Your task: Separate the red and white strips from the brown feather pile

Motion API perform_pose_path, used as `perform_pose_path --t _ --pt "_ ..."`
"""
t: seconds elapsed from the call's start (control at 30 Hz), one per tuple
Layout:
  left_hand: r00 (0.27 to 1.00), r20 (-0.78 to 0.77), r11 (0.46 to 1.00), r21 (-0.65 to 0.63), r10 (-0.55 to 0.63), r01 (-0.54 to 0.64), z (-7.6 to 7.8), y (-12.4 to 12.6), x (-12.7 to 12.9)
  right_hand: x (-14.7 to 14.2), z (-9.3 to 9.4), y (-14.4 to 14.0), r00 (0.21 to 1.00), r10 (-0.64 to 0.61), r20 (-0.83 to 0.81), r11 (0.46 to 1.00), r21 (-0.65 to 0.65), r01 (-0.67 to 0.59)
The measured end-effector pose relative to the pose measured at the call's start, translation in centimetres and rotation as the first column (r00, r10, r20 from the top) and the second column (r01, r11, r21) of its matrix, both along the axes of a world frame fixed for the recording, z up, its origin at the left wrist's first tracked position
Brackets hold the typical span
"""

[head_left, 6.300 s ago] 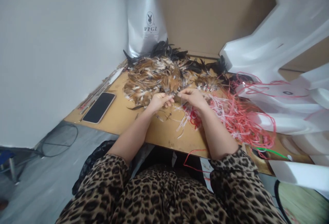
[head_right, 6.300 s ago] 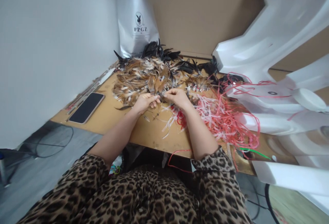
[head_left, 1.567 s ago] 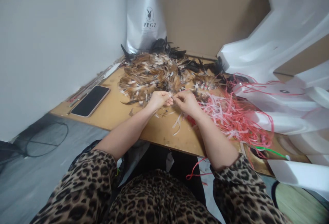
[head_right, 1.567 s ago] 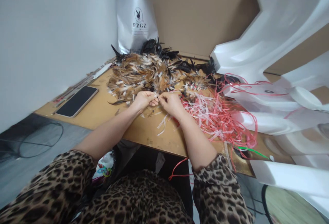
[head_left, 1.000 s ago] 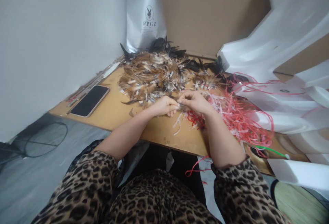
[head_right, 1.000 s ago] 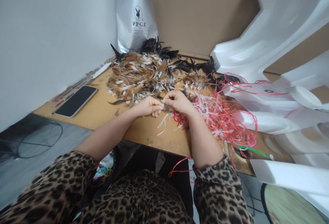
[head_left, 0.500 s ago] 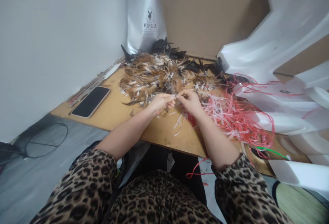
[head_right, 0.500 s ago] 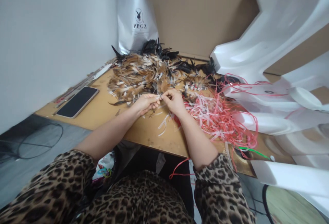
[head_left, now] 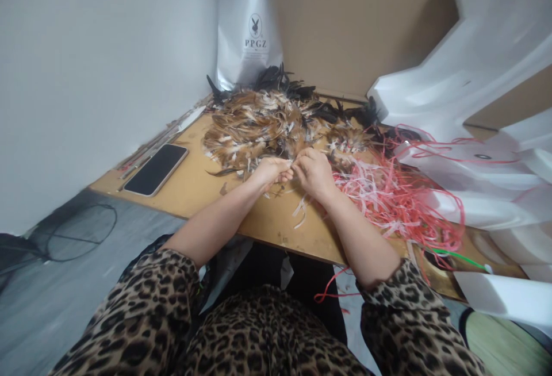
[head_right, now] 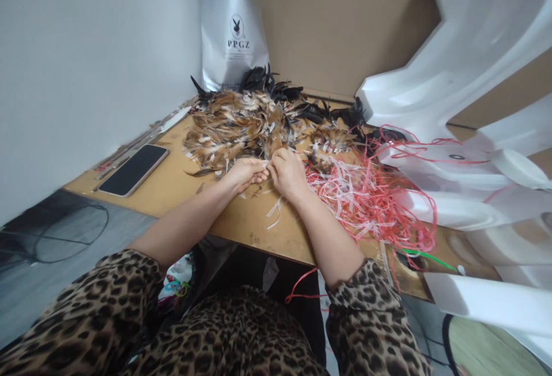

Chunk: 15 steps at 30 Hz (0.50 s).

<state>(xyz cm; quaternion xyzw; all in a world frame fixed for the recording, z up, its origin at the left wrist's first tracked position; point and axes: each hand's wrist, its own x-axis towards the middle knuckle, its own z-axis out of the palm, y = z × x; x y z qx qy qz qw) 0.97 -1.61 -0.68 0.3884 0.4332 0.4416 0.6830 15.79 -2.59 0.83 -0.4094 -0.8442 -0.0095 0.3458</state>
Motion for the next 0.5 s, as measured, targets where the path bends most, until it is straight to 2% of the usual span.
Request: perform_pose_path --t 0.07,0.13,0.27,0.33,0.4,0.5 --pt "1.000 -0.012 1.000 0.010 0.003 -0.003 0.0 0.0 -0.1 0.1 0.1 0.0 0.999 0.012 -0.052 0.999 -0.040 -0.014" --pt "1.000 0.000 1.000 0.018 0.015 -0.015 0.1 0.0 -0.1 0.1 0.2 0.1 0.982 0.020 -0.189 0.992 -0.118 -0.043" --pt "0.997 0.075 1.000 0.016 0.011 -0.012 0.2 0.2 -0.3 0.4 0.1 0.6 0.902 -0.022 -0.431 0.947 -0.298 -0.119" --pt "0.993 0.122 1.000 0.013 -0.004 0.002 0.1 0.3 -0.4 0.6 0.0 0.8 0.853 -0.054 -0.520 0.891 -0.410 -0.194" --pt "0.986 0.165 1.000 0.010 -0.013 0.012 0.0 0.5 -0.5 0.9 -0.1 1.1 0.796 -0.108 -0.596 0.808 -0.519 -0.280" --pt "0.978 0.209 1.000 0.008 -0.011 0.010 -0.1 0.8 -0.7 1.6 -0.4 1.5 0.723 -0.202 -0.661 0.713 -0.605 -0.354"
